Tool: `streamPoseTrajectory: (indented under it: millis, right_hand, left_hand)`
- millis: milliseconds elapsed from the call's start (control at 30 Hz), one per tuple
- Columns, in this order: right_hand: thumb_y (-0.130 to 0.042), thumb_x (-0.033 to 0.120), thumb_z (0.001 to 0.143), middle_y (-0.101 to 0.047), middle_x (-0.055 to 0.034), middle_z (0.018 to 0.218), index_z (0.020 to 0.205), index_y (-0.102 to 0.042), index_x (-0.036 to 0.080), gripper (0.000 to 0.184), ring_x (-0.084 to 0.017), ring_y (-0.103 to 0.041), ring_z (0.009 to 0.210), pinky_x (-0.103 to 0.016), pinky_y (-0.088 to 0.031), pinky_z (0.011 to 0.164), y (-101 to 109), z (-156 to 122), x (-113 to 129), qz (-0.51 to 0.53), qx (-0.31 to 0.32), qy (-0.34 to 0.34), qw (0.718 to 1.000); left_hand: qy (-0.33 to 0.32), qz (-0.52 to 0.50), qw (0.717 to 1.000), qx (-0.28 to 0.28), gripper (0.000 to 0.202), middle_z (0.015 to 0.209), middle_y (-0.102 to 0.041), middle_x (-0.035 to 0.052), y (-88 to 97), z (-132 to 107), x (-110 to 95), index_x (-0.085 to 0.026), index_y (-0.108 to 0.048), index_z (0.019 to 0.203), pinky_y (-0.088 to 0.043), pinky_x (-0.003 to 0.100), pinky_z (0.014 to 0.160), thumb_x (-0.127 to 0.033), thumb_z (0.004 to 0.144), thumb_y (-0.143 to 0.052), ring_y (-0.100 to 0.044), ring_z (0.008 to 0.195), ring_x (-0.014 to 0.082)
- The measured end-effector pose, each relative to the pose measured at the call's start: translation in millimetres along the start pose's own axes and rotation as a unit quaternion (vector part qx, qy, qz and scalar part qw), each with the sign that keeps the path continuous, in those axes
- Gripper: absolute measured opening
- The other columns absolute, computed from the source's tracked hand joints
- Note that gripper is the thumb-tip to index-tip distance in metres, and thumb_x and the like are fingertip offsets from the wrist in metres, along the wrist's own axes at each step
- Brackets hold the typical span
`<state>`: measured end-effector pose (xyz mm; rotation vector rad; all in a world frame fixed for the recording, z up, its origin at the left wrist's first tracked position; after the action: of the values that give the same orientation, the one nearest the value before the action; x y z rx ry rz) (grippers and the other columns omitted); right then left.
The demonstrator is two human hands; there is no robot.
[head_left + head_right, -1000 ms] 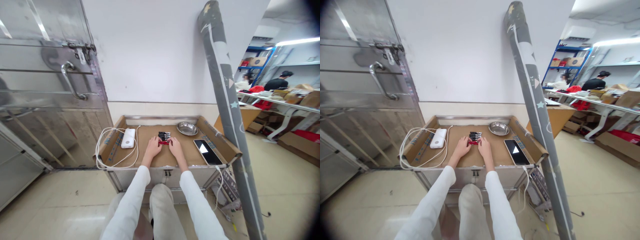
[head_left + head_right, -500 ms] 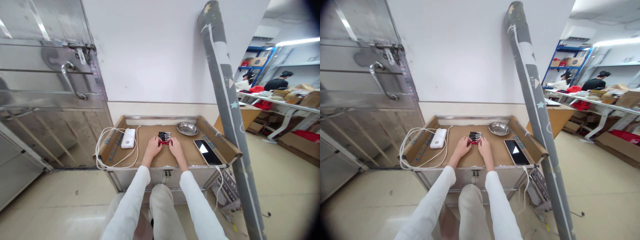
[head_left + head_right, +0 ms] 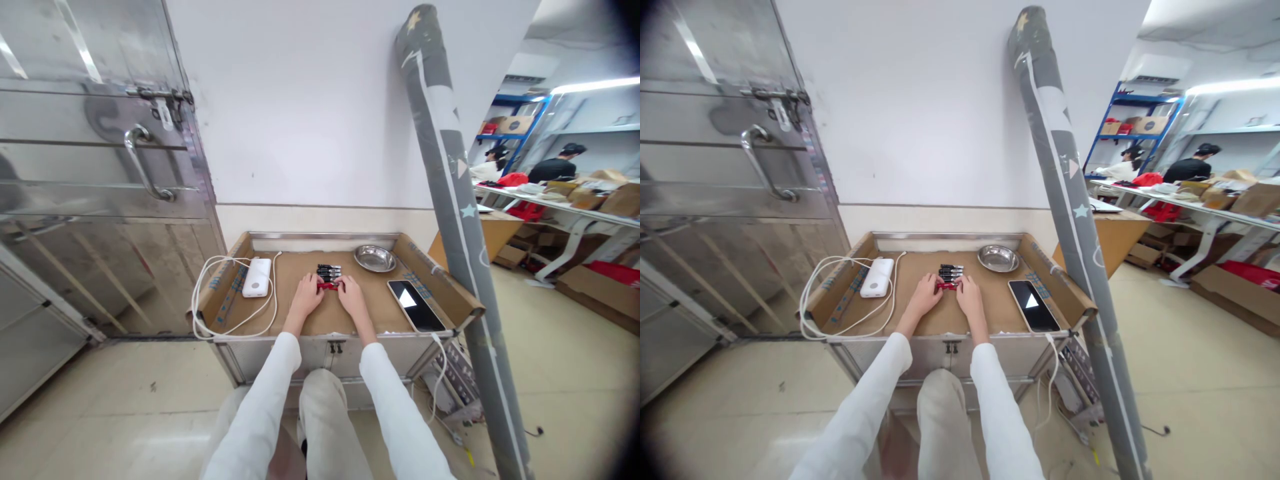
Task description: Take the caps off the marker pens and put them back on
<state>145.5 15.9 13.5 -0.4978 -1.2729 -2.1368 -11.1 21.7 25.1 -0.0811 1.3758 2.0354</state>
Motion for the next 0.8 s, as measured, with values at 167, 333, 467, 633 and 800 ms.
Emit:
streamPoseTrajectory:
  millis: [167, 333, 467, 633, 800]
  right_hand:
    - [-0.036, 0.012, 0.085, -0.06, -0.0071, 0.098, 0.099, -0.058, 0.018, 0.026, -0.017, -0.056, 0.087, -0.028, -0.042, 0.082, 2.3, -0.6, 2.4, -0.017, -0.026, 0.007, 0.999]
    - [-0.039, 0.011, 0.083, -0.053, -0.0123, 0.1, 0.098, -0.059, 0.014, 0.025, -0.023, -0.05, 0.092, -0.035, -0.04, 0.084, 6.5, -1.8, 6.2, -0.115, -0.073, 0.016, 0.991]
    - [-0.042, 0.01, 0.081, -0.052, -0.0139, 0.103, 0.103, -0.058, 0.013, 0.027, -0.024, -0.047, 0.092, -0.036, -0.039, 0.082, 4.5, -2.8, 7.7, -0.158, -0.068, 0.025, 0.985]
    - [-0.042, 0.013, 0.083, -0.054, -0.0103, 0.098, 0.096, -0.06, 0.016, 0.022, -0.022, -0.048, 0.09, -0.034, -0.038, 0.081, 2.6, -1.5, 9.5, -0.13, -0.051, 0.059, 0.988]
    - [-0.045, 0.016, 0.083, -0.056, -0.008, 0.094, 0.093, -0.059, 0.018, 0.018, -0.021, -0.049, 0.088, -0.032, -0.037, 0.08, 0.0, -1.5, 12.2, -0.12, -0.02, 0.076, 0.99]
  left_hand:
    - [-0.013, -0.015, 1.0, -0.017, 0.021, 0.097, -0.05, 0.0065, 1.2, -0.2, 0.3, -0.018, -0.049, 0.092, -0.043, 0.034, 0.088, -0.006, 0.076, -0.046, -0.05, 0.093, 0.0197]
    - [-0.015, -0.005, 1.0, -0.019, 0.024, 0.1, -0.048, 0.0074, -2.4, 1.1, 2.1, -0.018, -0.05, 0.097, -0.041, 0.037, 0.09, -0.008, 0.075, -0.047, -0.048, 0.096, 0.0213]
    - [0.008, 0.009, 1.0, -0.023, 0.029, 0.107, -0.046, 0.0086, -4.1, 1.0, 3.3, -0.018, -0.049, 0.105, -0.039, 0.039, 0.092, -0.01, 0.077, -0.048, -0.046, 0.102, 0.0231]
    - [-0.008, 0.007, 1.0, -0.011, 0.016, 0.1, -0.048, 0.0065, -3.0, -0.2, 0.6, -0.019, -0.052, 0.095, -0.039, 0.038, 0.09, -0.013, 0.08, -0.049, -0.046, 0.097, 0.0221]
    - [-0.025, -0.004, 1.0, -0.018, 0.008, 0.096, -0.051, 0.0065, -4.7, 0.2, 1.6, -0.019, -0.053, 0.089, -0.04, 0.04, 0.088, -0.016, 0.083, -0.049, -0.047, 0.094, 0.0227]
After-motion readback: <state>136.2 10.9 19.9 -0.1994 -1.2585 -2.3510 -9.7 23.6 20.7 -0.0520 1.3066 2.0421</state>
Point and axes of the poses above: each hand's wrist, its own z-axis towards the middle knuckle, its own y-axis out of the back of the hand, x = y × z, the point moved 3 cm from there along z, towards the middle knuckle
